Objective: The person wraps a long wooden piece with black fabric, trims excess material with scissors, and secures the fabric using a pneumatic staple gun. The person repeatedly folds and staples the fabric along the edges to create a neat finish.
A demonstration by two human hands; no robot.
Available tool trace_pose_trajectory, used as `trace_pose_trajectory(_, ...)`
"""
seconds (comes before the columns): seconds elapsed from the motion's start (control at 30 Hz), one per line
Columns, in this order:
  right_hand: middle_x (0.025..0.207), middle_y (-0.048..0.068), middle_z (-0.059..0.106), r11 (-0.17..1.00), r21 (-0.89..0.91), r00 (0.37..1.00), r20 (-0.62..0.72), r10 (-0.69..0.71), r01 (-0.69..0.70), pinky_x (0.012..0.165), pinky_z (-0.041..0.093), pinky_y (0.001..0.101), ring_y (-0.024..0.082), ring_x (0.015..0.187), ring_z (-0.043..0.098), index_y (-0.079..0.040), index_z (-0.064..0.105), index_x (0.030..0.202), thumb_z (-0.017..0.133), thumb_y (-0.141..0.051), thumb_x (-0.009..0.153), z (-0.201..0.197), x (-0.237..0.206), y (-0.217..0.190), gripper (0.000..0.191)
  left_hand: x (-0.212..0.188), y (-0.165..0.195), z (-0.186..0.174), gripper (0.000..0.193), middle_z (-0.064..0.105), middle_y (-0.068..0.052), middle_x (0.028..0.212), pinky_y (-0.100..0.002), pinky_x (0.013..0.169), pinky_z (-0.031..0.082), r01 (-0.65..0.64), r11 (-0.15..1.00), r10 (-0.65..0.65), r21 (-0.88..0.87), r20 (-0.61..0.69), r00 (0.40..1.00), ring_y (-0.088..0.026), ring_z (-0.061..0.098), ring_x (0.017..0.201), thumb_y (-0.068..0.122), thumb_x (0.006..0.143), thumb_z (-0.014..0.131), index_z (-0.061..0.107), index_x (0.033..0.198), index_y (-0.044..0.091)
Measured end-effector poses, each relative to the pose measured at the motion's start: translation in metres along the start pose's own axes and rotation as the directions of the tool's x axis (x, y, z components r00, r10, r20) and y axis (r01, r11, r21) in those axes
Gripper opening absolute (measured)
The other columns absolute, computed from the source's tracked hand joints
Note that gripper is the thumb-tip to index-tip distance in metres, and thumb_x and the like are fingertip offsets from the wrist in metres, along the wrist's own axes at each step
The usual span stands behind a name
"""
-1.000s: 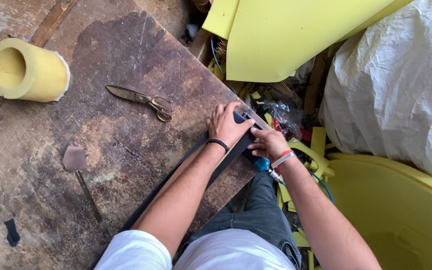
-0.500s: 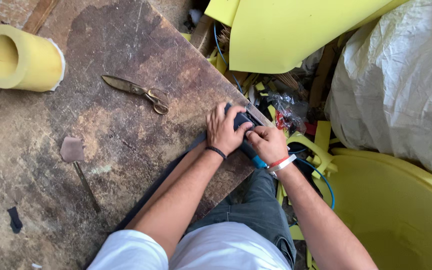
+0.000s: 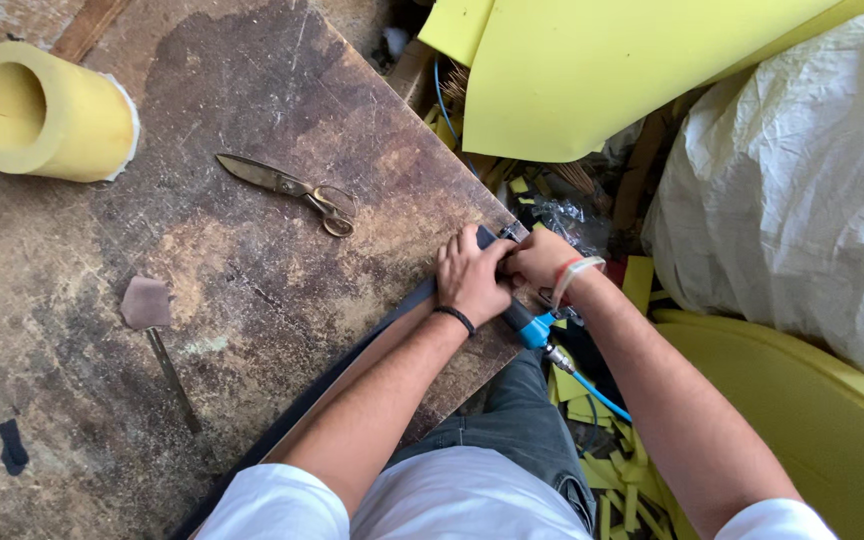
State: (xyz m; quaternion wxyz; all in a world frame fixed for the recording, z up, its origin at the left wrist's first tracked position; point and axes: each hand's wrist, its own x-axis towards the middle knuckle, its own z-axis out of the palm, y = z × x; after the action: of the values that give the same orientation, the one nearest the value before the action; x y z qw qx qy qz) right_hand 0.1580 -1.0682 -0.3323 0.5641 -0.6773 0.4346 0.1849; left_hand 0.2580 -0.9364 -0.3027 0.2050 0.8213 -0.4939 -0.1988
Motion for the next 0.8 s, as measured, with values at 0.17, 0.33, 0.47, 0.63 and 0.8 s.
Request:
trace_pose_trajectory(0.17,0.081,0.007,0.072,0.755,0.648,0.985,-0.173,0.023,0.096,0.058,0.049,0.0313,0.018,0.064,0.061,0.001,0.077,0.104,0.066,-0.020,0.090,0.015,-0.034,0.044,0.028,0.015,-0.003,-0.006,0.024,0.062,-0.007,0.108,-0.046,0.088,0.050,0.124,0.986,-0.111,-0.110,0.122,0.986,-0.033,0.063,0.105,0.033,0.072,0.085,0.078,0.094,0.035)
trace_pose_trajectory(0.33,0.095,0.016,0.072,0.936,-0.068,0.777,-0.539,-0.325,0.344,0.076,0.059,0.0399,0.030,0.084,0.072,0.001,0.063,0.109,0.069,-0.005,0.071,0.074,-0.075,0.057,0.039,0.015,-0.003,-0.012,0.025,0.063,-0.006,0.114,-0.046,0.089,0.050,0.143,0.977,-0.114,-0.158,0.179,0.977,-0.031,0.066,0.106,0.029,0.077,0.084,0.075,0.100,0.034)
trace_pose_trajectory(0.47,0.109,0.026,0.067,0.926,-0.305,0.846,-0.412,-0.340,0.224,0.088,0.054,0.0488,0.044,0.102,0.067,-0.001,0.043,0.135,0.078,-0.012,0.075,0.084,-0.075,0.042,0.070,0.011,-0.014,-0.024,0.027,0.067,-0.007,0.105,-0.044,0.091,0.052,0.154,0.977,-0.114,-0.148,0.249,0.962,-0.030,0.066,0.106,0.026,0.081,0.083,0.075,0.106,0.033)
trace_pose_trajectory(0.63,0.116,0.031,0.064,0.878,-0.230,0.828,-0.300,-0.474,0.420,0.089,0.052,0.0482,0.047,0.108,0.064,0.002,0.031,0.140,0.085,-0.023,0.065,0.067,-0.063,0.033,0.096,0.000,-0.011,-0.030,0.033,0.069,-0.006,0.109,-0.042,0.089,0.053,0.106,0.949,-0.041,-0.296,0.217,0.975,-0.030,0.068,0.106,0.022,0.077,0.083,0.070,0.107,0.025)
trace_pose_trajectory(0.8,0.120,0.031,0.065,0.946,-0.136,0.875,-0.359,-0.325,0.296,0.087,0.055,0.0490,0.046,0.106,0.068,0.000,0.034,0.143,0.076,-0.032,0.086,0.063,-0.066,0.038,0.078,-0.016,0.013,-0.019,0.046,0.068,-0.009,0.111,-0.045,0.091,0.052,-0.073,0.911,0.134,-0.407,0.124,0.983,-0.035,0.066,0.110,0.017,0.075,0.084,0.059,0.113,0.017)
